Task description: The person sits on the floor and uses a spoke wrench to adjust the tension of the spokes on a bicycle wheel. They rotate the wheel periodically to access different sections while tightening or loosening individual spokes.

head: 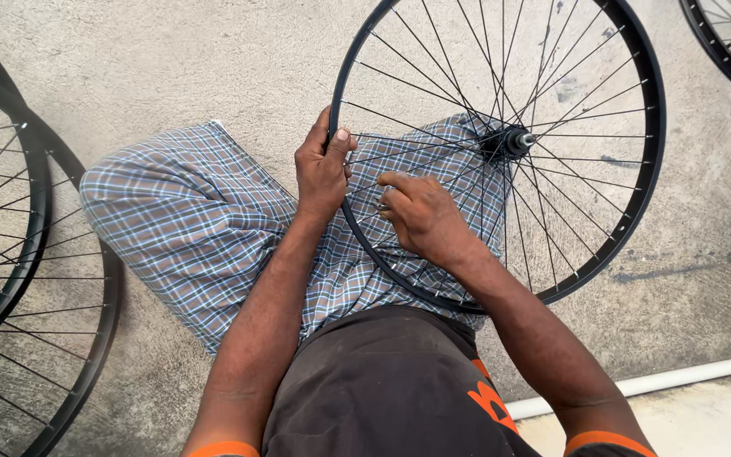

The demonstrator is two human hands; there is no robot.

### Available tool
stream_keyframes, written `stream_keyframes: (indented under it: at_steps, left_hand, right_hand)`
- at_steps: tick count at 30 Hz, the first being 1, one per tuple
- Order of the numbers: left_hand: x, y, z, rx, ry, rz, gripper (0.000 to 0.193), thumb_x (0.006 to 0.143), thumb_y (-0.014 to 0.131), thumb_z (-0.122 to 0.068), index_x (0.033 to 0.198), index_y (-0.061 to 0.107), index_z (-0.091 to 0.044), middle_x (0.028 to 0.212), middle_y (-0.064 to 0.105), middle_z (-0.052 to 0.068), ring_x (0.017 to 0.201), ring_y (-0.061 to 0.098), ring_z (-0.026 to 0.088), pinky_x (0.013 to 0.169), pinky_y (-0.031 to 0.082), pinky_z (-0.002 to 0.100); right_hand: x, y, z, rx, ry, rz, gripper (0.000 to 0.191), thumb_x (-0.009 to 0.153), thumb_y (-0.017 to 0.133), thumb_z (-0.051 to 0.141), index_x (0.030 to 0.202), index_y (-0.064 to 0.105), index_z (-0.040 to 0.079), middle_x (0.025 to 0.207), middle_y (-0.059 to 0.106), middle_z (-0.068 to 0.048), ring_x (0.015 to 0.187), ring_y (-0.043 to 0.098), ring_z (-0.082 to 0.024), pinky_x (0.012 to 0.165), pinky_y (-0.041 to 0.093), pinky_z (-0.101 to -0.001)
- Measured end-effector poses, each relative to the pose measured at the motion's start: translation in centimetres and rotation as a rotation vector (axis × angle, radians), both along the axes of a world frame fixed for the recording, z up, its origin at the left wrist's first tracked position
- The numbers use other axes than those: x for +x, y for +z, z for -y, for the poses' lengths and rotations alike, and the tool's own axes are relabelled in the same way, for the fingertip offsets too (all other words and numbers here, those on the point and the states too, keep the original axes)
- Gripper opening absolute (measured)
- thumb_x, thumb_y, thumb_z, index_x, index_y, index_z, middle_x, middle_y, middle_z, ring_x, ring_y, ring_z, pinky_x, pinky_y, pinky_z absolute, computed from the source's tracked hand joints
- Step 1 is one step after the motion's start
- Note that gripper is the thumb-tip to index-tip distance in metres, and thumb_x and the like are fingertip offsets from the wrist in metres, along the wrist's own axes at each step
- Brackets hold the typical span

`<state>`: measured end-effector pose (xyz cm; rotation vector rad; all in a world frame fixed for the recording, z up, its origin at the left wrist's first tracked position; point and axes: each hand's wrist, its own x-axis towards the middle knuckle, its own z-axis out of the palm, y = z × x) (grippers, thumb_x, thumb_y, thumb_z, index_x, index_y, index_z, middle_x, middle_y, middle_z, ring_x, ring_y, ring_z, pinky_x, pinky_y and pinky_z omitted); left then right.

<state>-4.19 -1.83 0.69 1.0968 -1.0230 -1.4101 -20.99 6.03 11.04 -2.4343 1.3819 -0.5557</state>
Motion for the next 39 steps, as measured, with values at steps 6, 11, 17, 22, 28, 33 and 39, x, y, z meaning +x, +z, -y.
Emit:
stream_keyframes:
  at_steps: [6,11,17,22,28,33,39]
  left_hand:
    - [0.1,-0.4,1.0,-0.069,-0.018,-0.067,0.05,0.105,0.065,-0.026,0.149,0.056,-0.004,0.081,0.065,0.0,0.054,0.047,0.0,0.042,0.04,0.019]
    - [0.1,-0.7,0.7,-0.092,0.01,-0.029,0.049,0.106,0.067,-0.023,0.149,0.057,-0.003,0.081,0.064,-0.001,0.056,0.047,0.0,0.044,0.039,0.02]
    - [0.1,-0.7,0.8,-0.142,0.01,0.057,0.049,0.105,0.067,-0.022,0.148,0.056,-0.002,0.074,0.057,-0.004,0.054,0.045,0.0,0.042,0.039,0.02]
    - [0.1,-0.4,0.7,-0.143,-0.007,0.071,0.051,0.104,0.067,-0.025,0.149,0.055,-0.002,0.071,0.053,-0.006,0.053,0.043,0.0,0.041,0.037,0.021]
    - [0.3,-0.8,0.6,-0.193,0.009,0.09,0.051,0.104,0.069,-0.021,0.149,0.055,-0.001,0.075,0.053,-0.006,0.058,0.044,0.001,0.046,0.038,0.021]
    - [0.2,-0.6,0.5,-0.172,0.007,0.066,0.05,0.103,0.069,-0.017,0.148,0.055,0.0,0.077,0.051,-0.005,0.062,0.044,0.003,0.051,0.038,0.022]
    - [0.2,0.1,0.7,-0.192,0.013,0.059,0.052,0.103,0.069,-0.016,0.15,0.055,0.001,0.081,0.051,-0.005,0.065,0.045,0.003,0.054,0.039,0.022]
  right_hand:
    - [0.2,-0.9,-0.3,-0.032,-0.013,-0.031,0.016,0.091,0.069,0.004,0.106,0.064,0.003,0.13,0.065,-0.014,0.1,0.067,-0.026,0.087,0.05,-0.0431]
    - [-0.1,-1.9,-0.7,-0.024,0.017,-0.103,0.015,0.092,0.068,0.004,0.106,0.063,0.002,0.127,0.067,-0.014,0.099,0.066,-0.026,0.087,0.048,-0.0433]
    - [-0.4,-2.7,-0.7,0.098,-0.007,-0.154,0.01,0.097,0.062,0.005,0.106,0.065,0.007,0.102,0.07,-0.008,0.093,0.067,-0.02,0.089,0.047,-0.0442]
    - [1.4,-2.4,1.4,0.52,-0.081,-0.03,0.019,0.107,0.053,0.016,0.116,0.068,0.008,0.091,0.071,-0.006,0.083,0.069,-0.02,0.083,0.057,-0.0403]
    - [1.3,-1.3,1.8,0.493,0.052,0.122,0.025,0.095,0.069,0.021,0.112,0.071,0.003,0.1,0.073,-0.012,0.091,0.069,-0.025,0.079,0.055,-0.0456]
    - [0.3,-2.0,0.0,0.157,0.163,0.05,0.016,0.088,0.075,0.018,0.098,0.07,0.006,0.105,0.072,-0.016,0.089,0.069,-0.026,0.078,0.055,-0.0412]
    - [3.2,-3.5,1.3,0.403,-0.085,-0.422,0.024,0.094,0.07,0.02,0.112,0.067,0.004,0.094,0.074,-0.013,0.086,0.072,-0.029,0.079,0.058,-0.0433]
